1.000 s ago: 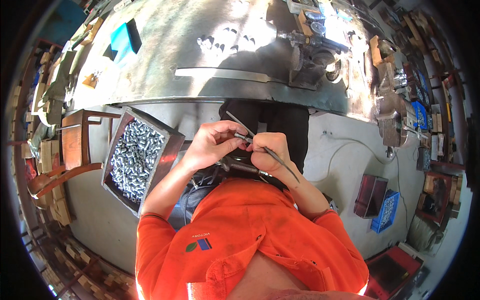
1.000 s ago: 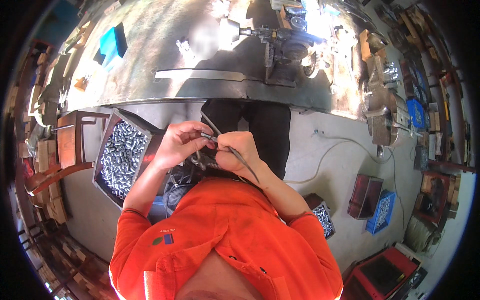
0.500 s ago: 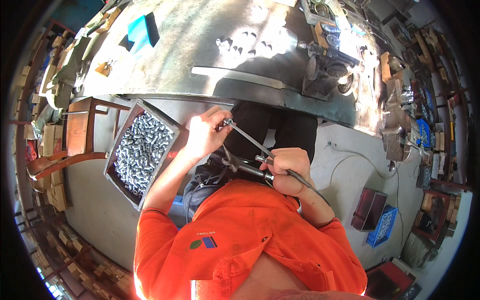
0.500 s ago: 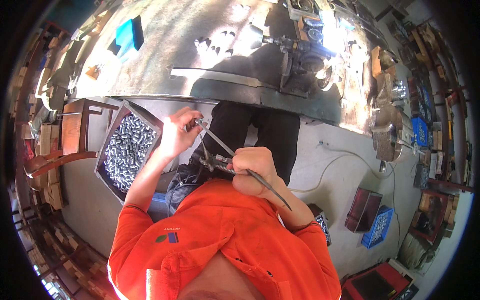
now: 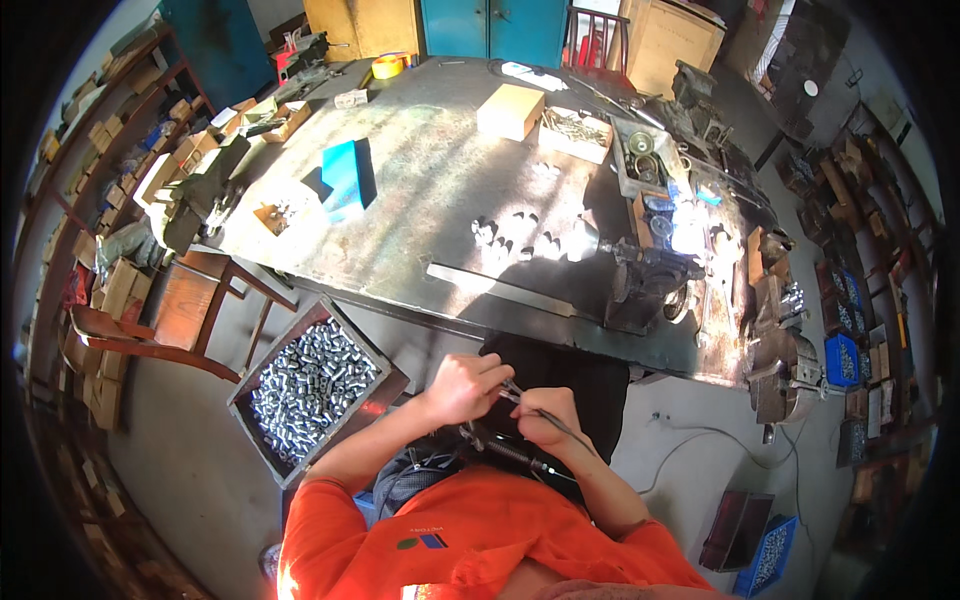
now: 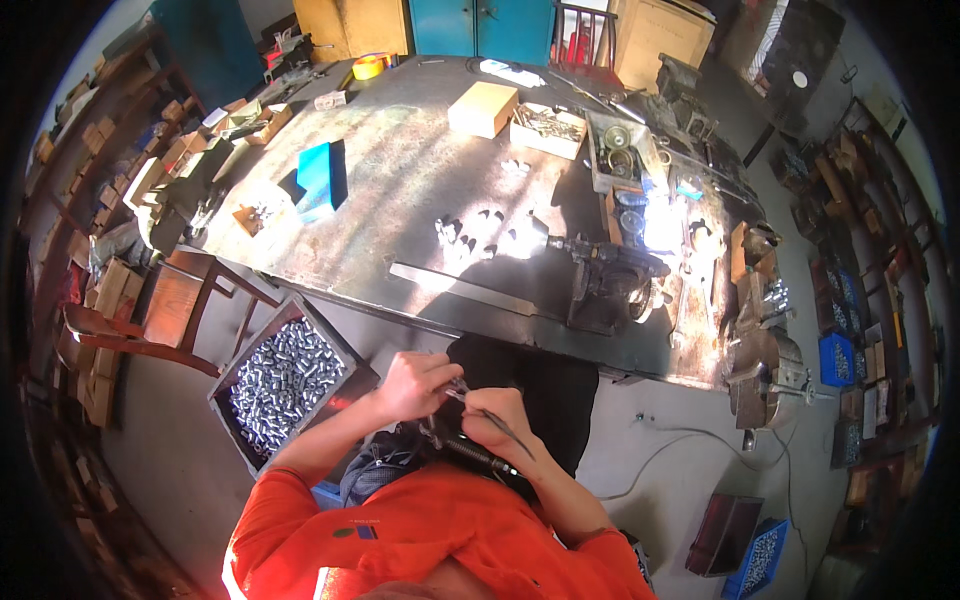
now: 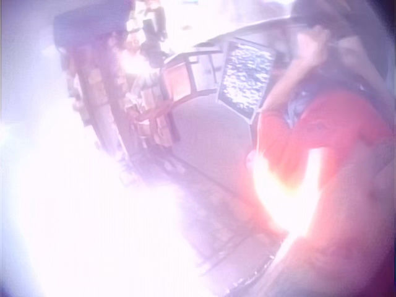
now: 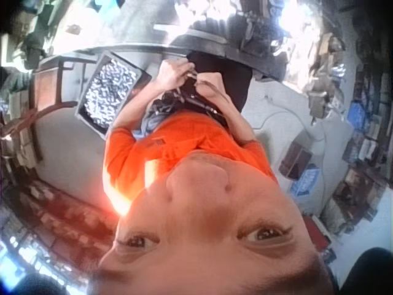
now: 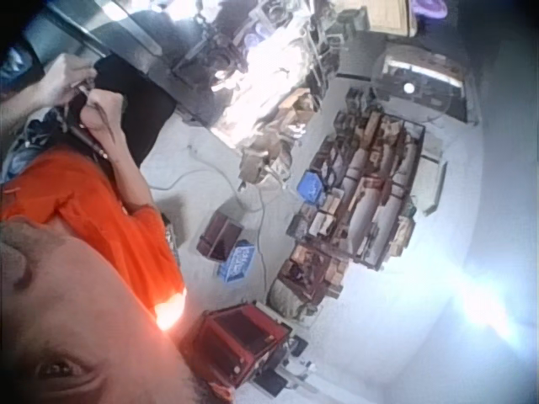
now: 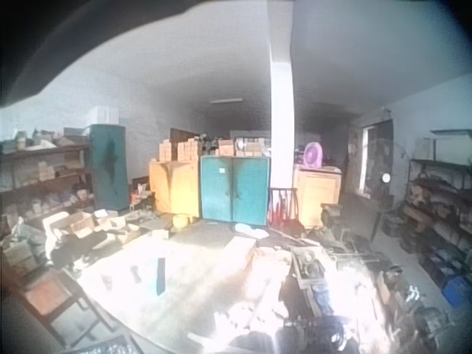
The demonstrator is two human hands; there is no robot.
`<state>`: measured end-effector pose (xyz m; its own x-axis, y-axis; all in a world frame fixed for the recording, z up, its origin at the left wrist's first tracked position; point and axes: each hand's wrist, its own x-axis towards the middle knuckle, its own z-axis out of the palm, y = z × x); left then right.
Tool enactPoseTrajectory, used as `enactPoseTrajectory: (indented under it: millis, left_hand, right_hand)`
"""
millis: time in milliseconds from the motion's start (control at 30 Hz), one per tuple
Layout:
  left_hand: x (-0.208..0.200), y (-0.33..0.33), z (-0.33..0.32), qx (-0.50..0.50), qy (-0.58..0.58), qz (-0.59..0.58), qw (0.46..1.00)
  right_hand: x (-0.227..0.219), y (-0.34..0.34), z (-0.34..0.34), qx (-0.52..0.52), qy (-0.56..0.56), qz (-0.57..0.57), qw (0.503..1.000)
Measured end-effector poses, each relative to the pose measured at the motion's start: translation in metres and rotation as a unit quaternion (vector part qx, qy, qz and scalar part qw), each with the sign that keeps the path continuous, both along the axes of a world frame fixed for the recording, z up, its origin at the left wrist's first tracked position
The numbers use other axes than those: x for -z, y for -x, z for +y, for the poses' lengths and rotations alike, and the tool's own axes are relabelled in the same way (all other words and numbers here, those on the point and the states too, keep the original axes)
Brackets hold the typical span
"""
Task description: The person sits at a workbench and repeatedly picks up small metal parts from a bin. They hold each part with a tool and apply a welding torch to it, then place the finished part on the table.
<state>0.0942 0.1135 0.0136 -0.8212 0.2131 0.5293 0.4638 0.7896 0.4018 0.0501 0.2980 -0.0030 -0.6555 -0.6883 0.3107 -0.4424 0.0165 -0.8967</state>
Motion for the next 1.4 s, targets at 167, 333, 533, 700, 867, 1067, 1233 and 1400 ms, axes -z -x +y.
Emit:
enactPoseTrajectory:
  millis: [167, 333, 533, 700, 867, 1067, 1233, 1400]
  left_hand:
    - [0.007, 0.031, -0.052, -0.121, 0.066, -0.052, 0.989]
    - [0.01, 0.094, -0.083, -0.131, -0.004, -0.059, 0.99]
    - [0.026, 0.147, -0.078, -0.176, 0.054, -0.094, 0.978]
    - [0.018, 0.164, -0.064, -0.17, 0.133, -0.07, 0.974]
    - [0.003, 0.2, -0.062, -0.183, 0.211, -0.132, 0.951]
    - [-0.009, 0.214, -0.059, -0.184, 0.276, -0.219, 0.918]
    - [-0.003, 0.191, -0.081, -0.174, 0.145, -0.149, 0.963]
    - [-0.022, 0.088, -0.112, -0.202, 0.053, -0.132, 0.969]
  right_hand:
    - [-0.02, 0.005, 0.024, 0.049, 0.078, -0.084, 0.992]
    - [-0.024, 0.003, 0.033, 0.035, 0.074, -0.107, 0.991]
    - [-0.007, -0.012, 0.029, 0.018, 0.029, -0.101, 0.994]
    - [0.0, -0.011, 0.035, 0.032, 0.04, -0.157, 0.986]
    - [0.006, -0.009, 0.035, 0.015, 0.044, -0.2, 0.979]
    - [0.002, -0.008, 0.041, 0.044, 0.027, -0.19, 0.98]
    - [0.003, -0.012, 0.041, 0.051, 0.04, -0.2, 0.978]
    - [0.002, -0.017, 0.04, 0.061, 0.078, -0.208, 0.973]
